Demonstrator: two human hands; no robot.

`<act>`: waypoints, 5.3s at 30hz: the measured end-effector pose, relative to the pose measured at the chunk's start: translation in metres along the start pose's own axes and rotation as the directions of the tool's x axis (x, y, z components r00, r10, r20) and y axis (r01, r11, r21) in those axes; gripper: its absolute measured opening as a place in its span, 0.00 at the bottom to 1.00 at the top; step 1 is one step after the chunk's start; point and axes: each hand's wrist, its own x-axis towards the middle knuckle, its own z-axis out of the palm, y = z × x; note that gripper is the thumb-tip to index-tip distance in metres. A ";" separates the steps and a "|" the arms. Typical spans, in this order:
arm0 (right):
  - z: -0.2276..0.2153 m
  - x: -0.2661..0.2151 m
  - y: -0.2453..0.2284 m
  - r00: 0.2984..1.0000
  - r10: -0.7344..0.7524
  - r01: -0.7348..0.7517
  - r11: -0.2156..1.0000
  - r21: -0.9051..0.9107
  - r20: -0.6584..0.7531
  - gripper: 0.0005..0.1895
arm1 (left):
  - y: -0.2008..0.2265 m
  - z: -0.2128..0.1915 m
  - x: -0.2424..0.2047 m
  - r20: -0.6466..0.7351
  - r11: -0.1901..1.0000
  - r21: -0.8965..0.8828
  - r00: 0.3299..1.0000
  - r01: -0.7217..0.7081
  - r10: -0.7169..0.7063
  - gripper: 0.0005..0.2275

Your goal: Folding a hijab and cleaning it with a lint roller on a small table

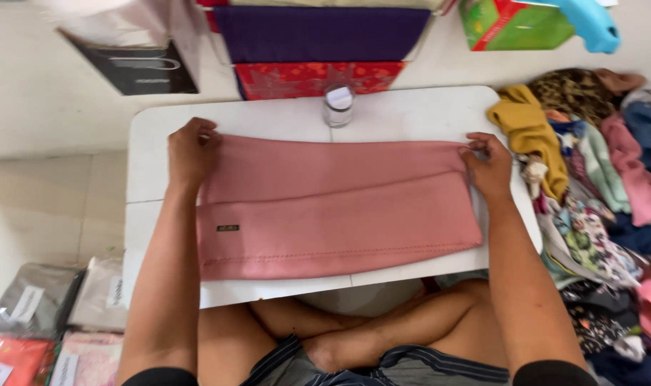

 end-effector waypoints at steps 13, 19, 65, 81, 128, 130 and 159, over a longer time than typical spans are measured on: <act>-0.014 0.008 -0.019 0.985 0.171 -0.173 0.974 0.144 0.031 0.19 | 0.019 -0.006 -0.020 -0.094 0.929 0.315 0.968 -0.193 0.233 0.13; -0.012 -0.006 -0.035 0.993 0.101 -0.092 0.987 -0.131 0.065 0.27 | 0.004 -0.006 -0.039 0.048 0.760 0.424 0.850 -0.493 0.525 0.06; -0.105 -0.083 -0.080 0.727 0.106 -0.141 0.990 -0.003 0.679 0.10 | 0.044 -0.066 -0.154 0.462 0.979 0.171 0.887 -0.111 0.020 0.09; -0.098 -0.074 -0.092 0.679 0.386 -0.205 0.916 -0.344 0.624 0.09 | 0.041 -0.061 -0.165 0.387 0.952 0.188 0.909 -0.242 0.155 0.18; -0.087 -0.083 -0.066 0.778 0.164 -0.309 0.940 0.143 0.606 0.26 | 0.045 -0.074 -0.131 0.359 0.995 0.095 0.933 -0.010 -0.024 0.13; -0.085 -0.084 -0.061 0.842 0.164 -0.238 0.968 0.082 0.513 0.12 | 0.045 -0.076 -0.130 0.357 0.996 0.085 0.934 -0.021 -0.011 0.12; 0.000 -0.001 -0.024 0.957 0.275 -0.283 0.954 0.101 0.086 0.23 | 0.041 -0.015 -0.034 0.046 0.985 0.120 0.991 -0.127 0.122 0.14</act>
